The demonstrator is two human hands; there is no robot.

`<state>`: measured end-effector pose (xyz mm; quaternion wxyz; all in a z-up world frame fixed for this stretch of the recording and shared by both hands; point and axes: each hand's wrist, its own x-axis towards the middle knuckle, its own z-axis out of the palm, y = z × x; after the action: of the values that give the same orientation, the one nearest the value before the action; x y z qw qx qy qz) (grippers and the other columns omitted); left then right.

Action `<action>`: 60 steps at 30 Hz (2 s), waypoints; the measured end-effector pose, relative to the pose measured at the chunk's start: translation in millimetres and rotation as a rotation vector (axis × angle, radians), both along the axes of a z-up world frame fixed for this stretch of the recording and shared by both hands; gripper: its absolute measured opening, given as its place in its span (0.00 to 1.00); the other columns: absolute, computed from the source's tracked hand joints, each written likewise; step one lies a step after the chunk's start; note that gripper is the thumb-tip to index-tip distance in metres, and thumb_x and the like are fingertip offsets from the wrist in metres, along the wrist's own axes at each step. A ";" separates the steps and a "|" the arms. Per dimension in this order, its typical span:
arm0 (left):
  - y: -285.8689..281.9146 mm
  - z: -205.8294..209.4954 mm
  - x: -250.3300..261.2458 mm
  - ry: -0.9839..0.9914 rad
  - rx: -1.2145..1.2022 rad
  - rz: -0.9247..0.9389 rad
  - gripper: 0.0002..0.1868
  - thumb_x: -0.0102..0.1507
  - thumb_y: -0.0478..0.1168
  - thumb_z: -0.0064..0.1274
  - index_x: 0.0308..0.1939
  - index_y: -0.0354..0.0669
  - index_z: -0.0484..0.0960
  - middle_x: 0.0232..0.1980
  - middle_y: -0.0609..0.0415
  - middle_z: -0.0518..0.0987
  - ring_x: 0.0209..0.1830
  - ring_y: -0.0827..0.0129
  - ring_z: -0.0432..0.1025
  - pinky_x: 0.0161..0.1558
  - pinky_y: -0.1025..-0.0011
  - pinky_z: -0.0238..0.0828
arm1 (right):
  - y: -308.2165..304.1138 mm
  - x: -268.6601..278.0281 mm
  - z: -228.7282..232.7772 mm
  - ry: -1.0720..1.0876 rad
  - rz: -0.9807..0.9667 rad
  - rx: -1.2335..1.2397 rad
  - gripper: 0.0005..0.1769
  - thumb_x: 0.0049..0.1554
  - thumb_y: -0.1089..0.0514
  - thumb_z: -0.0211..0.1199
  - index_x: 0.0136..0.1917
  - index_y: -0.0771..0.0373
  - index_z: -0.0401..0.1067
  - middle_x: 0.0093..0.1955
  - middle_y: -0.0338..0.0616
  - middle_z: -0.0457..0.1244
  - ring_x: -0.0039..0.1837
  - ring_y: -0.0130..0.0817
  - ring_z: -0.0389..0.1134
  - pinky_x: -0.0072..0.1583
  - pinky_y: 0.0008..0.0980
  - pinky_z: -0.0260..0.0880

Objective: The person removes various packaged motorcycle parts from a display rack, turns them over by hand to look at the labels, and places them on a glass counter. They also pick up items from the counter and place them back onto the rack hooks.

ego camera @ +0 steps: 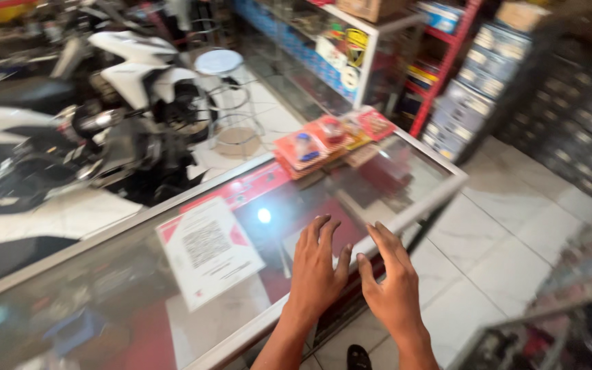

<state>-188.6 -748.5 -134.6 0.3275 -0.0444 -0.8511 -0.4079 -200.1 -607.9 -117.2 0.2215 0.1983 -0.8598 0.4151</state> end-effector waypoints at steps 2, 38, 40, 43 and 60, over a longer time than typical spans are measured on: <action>-16.6 -4.1 3.0 -0.020 0.009 0.068 0.23 0.62 0.38 0.58 0.60 0.35 0.74 0.65 0.37 0.72 0.64 0.41 0.66 0.62 0.51 0.63 | -15.9 -12.7 -2.6 -0.002 0.078 -0.004 0.29 0.54 0.63 0.64 0.69 0.62 0.69 0.70 0.53 0.63 0.72 0.52 0.64 0.68 0.44 0.64; -51.8 -66.4 -99.2 -0.094 0.247 0.696 0.24 0.69 0.47 0.52 0.62 0.32 0.73 0.59 0.35 0.76 0.59 0.42 0.70 0.59 0.54 0.67 | -140.0 -234.6 -20.4 0.105 0.573 0.385 0.40 0.43 0.53 0.74 0.69 0.58 0.71 0.63 0.57 0.60 0.64 0.57 0.64 0.62 0.50 0.68; -63.4 -66.6 -104.7 -0.190 0.622 0.621 0.27 0.71 0.50 0.51 0.64 0.32 0.69 0.56 0.39 0.78 0.57 0.53 0.74 0.57 0.60 0.70 | -141.0 -218.0 -15.2 0.061 0.620 0.327 0.38 0.44 0.55 0.73 0.68 0.59 0.70 0.62 0.57 0.61 0.63 0.55 0.65 0.61 0.47 0.69; -68.7 -56.3 -96.4 -0.079 1.057 0.367 0.26 0.70 0.49 0.50 0.63 0.31 0.73 0.49 0.45 0.78 0.46 0.64 0.72 0.46 0.65 0.70 | -142.7 -187.2 -14.2 0.002 0.730 0.214 0.33 0.50 0.57 0.70 0.69 0.61 0.69 0.64 0.56 0.61 0.64 0.51 0.66 0.62 0.44 0.70; -157.8 -50.7 54.7 -0.167 0.789 0.280 0.41 0.56 0.44 0.68 0.67 0.34 0.65 0.53 0.48 0.78 0.51 0.67 0.73 0.49 0.68 0.73 | -175.2 -37.2 -22.8 -0.076 0.944 -0.042 0.64 0.39 0.60 0.79 0.81 0.63 0.47 0.80 0.61 0.46 0.79 0.54 0.50 0.67 0.47 0.64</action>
<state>-133.9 -906.3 -185.3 0.3016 0.2335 -0.6512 -0.6561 -237.2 -783.0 -140.0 -0.0188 0.5475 -0.6747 0.4947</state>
